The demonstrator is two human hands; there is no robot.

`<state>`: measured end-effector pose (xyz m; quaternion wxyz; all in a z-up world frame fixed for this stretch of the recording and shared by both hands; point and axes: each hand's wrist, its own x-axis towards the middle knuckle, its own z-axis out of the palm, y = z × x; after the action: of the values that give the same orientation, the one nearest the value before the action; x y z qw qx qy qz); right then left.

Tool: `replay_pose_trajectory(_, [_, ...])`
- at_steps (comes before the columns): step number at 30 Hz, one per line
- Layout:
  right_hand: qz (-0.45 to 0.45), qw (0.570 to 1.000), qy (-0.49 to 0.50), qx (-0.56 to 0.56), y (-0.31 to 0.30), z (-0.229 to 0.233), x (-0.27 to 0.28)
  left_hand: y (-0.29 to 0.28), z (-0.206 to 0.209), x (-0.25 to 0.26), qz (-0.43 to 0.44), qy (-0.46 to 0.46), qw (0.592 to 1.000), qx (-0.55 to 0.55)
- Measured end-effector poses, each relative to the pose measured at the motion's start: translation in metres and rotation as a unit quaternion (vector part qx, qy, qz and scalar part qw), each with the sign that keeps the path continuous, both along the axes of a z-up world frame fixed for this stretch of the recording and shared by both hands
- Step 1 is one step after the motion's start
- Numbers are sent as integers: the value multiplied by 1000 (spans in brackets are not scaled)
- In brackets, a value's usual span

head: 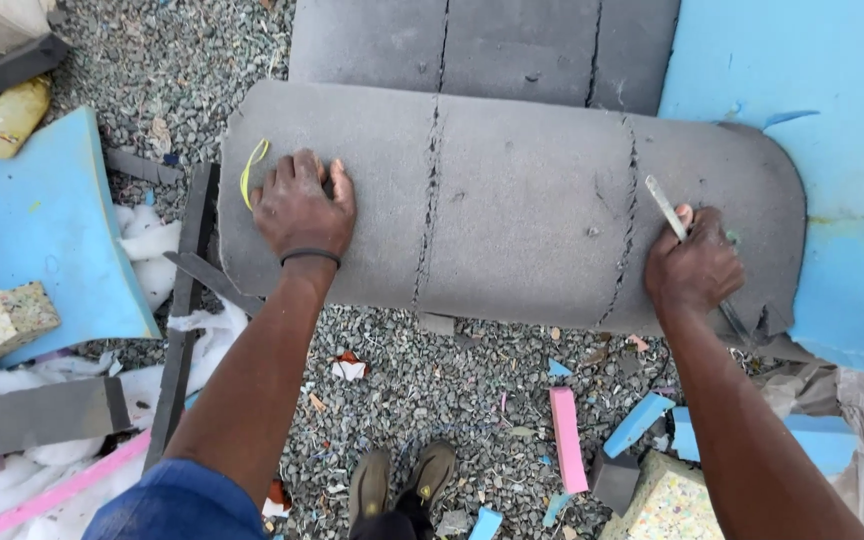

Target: The person measures a gray foam sofa armrest with a tape measure and marks it with a metal tool. They then cut along the marked lines on the armrest and the seat cushion using the metal tool.

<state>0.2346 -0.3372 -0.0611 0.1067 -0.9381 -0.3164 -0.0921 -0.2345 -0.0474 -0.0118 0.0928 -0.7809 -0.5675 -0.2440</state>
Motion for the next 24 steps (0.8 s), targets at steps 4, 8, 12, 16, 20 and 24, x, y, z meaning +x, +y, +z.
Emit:
replay_pose_trajectory(4, [17, 999, -27, 21, -2, 3, -6, -1, 0, 1, 10, 12, 1000, 18])
replay_pose_trajectory(8, [23, 997, -66, 25, 1, 6, -11, 3, -9, -2, 13, 22, 999, 42])
replay_pose_trajectory(12, [23, 996, -84, 34, -1, 4, -17, 0, -6, -9, 7, 22, 999, 30])
replay_pose_trajectory(16, [3, 996, -88, 16, 5, 8, -13, 5, -8, -2, 3, 20, 999, 48])
replay_pose_trajectory(20, [-3, 997, -75, 15, 8, 12, -17, 0, -4, -4, 10, 14, 999, 40])
replay_pose_trajectory(24, [-17, 996, -76, 33, 12, 18, -40, 6, -7, 2, 9, -5, 999, 34])
